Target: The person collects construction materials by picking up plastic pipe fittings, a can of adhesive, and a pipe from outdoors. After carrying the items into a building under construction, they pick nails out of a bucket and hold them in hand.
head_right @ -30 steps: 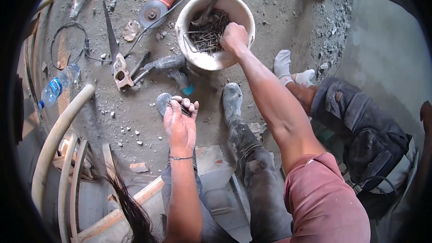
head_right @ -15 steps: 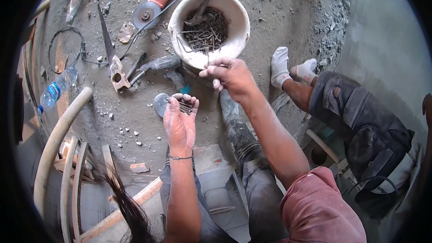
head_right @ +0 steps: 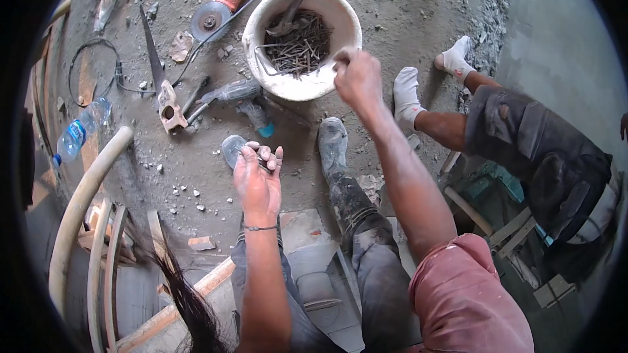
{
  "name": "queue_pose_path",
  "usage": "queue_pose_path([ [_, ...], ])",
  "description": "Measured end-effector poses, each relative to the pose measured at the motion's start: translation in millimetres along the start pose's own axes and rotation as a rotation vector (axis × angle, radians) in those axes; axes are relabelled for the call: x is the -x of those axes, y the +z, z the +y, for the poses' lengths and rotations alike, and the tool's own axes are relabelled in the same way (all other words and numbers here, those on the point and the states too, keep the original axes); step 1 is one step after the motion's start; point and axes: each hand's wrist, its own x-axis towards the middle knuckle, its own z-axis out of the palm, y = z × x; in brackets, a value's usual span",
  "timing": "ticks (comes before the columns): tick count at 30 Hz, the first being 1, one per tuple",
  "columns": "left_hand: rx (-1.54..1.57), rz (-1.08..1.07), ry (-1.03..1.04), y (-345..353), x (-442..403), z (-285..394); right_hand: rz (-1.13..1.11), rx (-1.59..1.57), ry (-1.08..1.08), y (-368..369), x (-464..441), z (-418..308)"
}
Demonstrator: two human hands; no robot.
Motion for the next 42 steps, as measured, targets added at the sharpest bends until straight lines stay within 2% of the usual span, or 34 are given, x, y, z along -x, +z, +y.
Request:
queue_pose_path([
  [2, -0.006, 0.004, 0.006, 1.7, -1.7, -0.3, -0.020, 0.083, -0.054, 9.1, -32.9, 8.1],
  [6, -0.001, 0.003, -0.004, 2.5, -0.8, 1.7, -0.315, 0.373, -0.098, 49.4, -64.3, 10.9],
  [8, 0.000, 0.000, -0.002, 4.1, -1.6, 3.2, -0.306, 0.372, 0.003, 73.3, -69.5, 9.2],
  [11, 0.003, -0.013, 0.005, 1.1, -2.1, 4.6, -0.296, 0.381, 0.002, 76.2, -64.2, 19.4],
  [13, 0.020, -0.025, 0.011, -0.1, -2.9, 5.0, -0.162, 0.239, -0.054, 50.9, -41.3, 10.8],
  [14, 0.025, -0.019, 0.019, 0.0, -2.9, 4.9, -0.167, 0.246, -0.057, 34.9, -29.1, -0.1],
  [16, 0.036, -0.013, 0.022, 1.6, -2.2, 1.7, -0.316, -0.260, 0.330, 4.7, -0.1, -18.4],
  [18, 0.036, -0.021, 0.042, 3.6, -4.0, -0.1, -0.368, -0.537, 0.323, -2.5, 26.9, -17.6],
  [20, 0.051, -0.010, 0.033, 13.0, -3.2, 3.7, -0.503, -0.636, 0.259, -14.6, 56.9, -42.0],
  [23, 0.049, 0.029, 0.010, 26.5, 0.7, 11.3, -0.639, -0.572, 0.086, -12.3, 99.1, -64.3],
  [25, 0.033, 0.056, 0.002, 19.6, -2.1, 9.6, -0.614, -0.497, 0.007, -13.8, 106.4, -64.9],
  [26, 0.076, -0.066, 0.001, 3.1, -7.5, 3.8, -0.594, -0.420, -0.074, -13.7, 107.5, -65.0],
  [27, 0.119, -0.186, 0.001, -2.7, -8.7, 3.2, -0.549, -0.434, 0.111, -18.8, 99.4, -68.8],
  [28, 0.117, -0.185, 0.000, -7.7, -8.0, 1.2, -0.549, -0.437, 0.113, -12.8, 86.9, -59.6],
  [30, 0.121, -0.143, -0.035, -5.9, -5.8, 2.5, -0.205, -0.211, 0.049, 10.1, 51.4, -28.5],
  [32, 0.097, -0.118, -0.027, -0.9, -5.1, 1.8, 0.034, -0.068, -0.127, 33.2, 11.5, -13.3],
  [34, 0.066, -0.089, -0.015, 8.0, -2.8, 5.1, -0.010, 0.253, -0.185, 64.3, -33.4, 6.0],
  [35, 0.106, -0.068, -0.040, 15.8, -0.7, 10.2, -0.010, 0.245, -0.183, 74.8, -45.0, 3.8],
  [37, 0.165, -0.065, -0.065, 14.8, -0.9, 13.5, -0.114, 0.264, 0.085, 91.3, -55.1, -1.8],
  [40, 0.176, -0.076, -0.032, 11.6, -2.8, 16.0, -0.065, 0.229, 0.033, 100.1, -42.2, 5.8],
  [41, 0.184, -0.077, -0.029, 10.7, -4.0, 15.9, 0.040, 0.205, -0.010, 93.8, -27.4, -2.5],
  [42, 0.200, -0.064, -0.018, 8.5, -4.9, 15.2, 0.054, 0.134, -0.032, 82.7, -11.1, -13.8],
])
